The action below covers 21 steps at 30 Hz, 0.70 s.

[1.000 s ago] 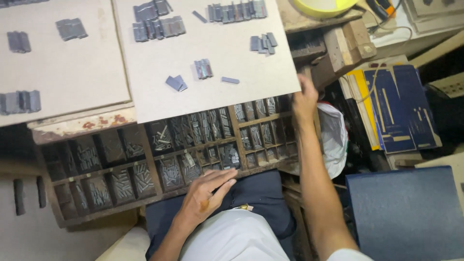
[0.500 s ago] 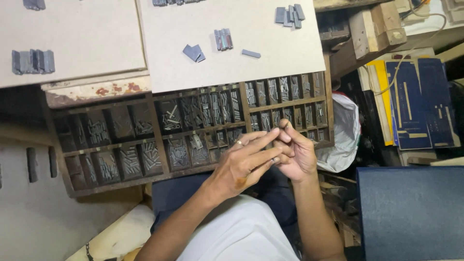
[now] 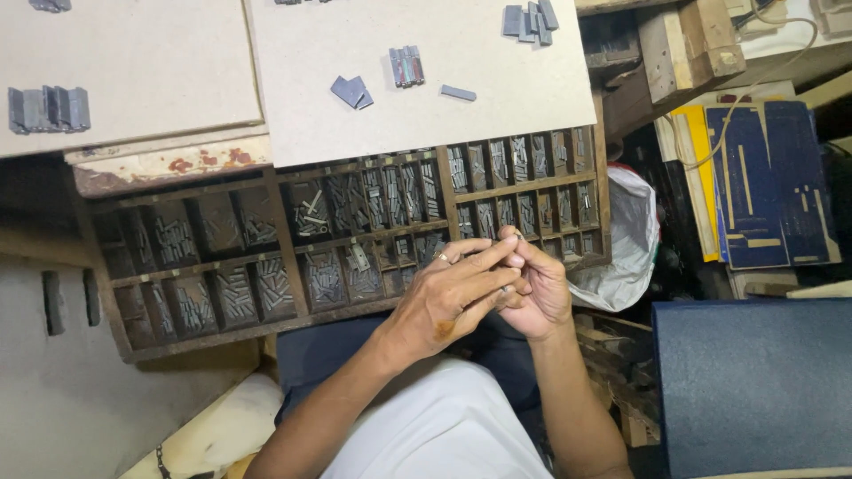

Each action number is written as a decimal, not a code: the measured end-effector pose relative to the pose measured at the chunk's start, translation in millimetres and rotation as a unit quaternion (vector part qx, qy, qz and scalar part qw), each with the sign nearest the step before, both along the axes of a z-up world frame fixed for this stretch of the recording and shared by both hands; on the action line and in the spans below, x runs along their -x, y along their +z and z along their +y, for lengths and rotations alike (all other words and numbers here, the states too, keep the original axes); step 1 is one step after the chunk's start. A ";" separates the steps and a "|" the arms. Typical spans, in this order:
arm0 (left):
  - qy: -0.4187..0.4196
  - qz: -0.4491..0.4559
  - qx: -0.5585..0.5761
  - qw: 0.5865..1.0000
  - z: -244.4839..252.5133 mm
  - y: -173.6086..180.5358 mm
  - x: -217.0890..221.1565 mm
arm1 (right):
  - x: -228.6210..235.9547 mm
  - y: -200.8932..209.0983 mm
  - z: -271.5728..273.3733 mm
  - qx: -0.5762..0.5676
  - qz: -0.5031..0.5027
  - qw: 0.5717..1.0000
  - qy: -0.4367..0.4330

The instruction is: The person sits at a workbench and sorts small, rectangular metal parts by hand. They pick up pieces from a wooden drawer with compartments, inspect them, and place them into specific sections of the drawer or onto the white surface above.

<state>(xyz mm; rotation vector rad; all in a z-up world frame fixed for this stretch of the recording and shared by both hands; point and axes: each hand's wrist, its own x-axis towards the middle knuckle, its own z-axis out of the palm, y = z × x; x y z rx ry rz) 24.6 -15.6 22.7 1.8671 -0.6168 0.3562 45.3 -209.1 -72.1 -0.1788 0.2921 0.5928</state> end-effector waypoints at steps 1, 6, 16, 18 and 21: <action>-0.004 -0.003 -0.001 1.000 0.7 -1.0 -0.7 | 0.1 0.2 0.2 0.001 0.002 1.000 0.001; -0.010 0.007 0.000 1.000 4.8 -1.5 -1.7 | 4.2 21.7 13.9 0.098 -0.004 0.995 -0.032; -0.020 0.098 0.057 0.993 6.4 -11.5 6.5 | 16.8 18.2 22.1 0.558 -0.218 0.753 -0.272; -0.022 0.113 0.075 0.991 4.9 -12.3 8.2 | 18.8 16.3 23.0 0.563 -0.229 0.740 -0.289; -0.034 0.136 0.106 0.984 5.4 -9.1 9.6 | 21.1 21.9 25.8 0.542 -0.243 0.747 -0.297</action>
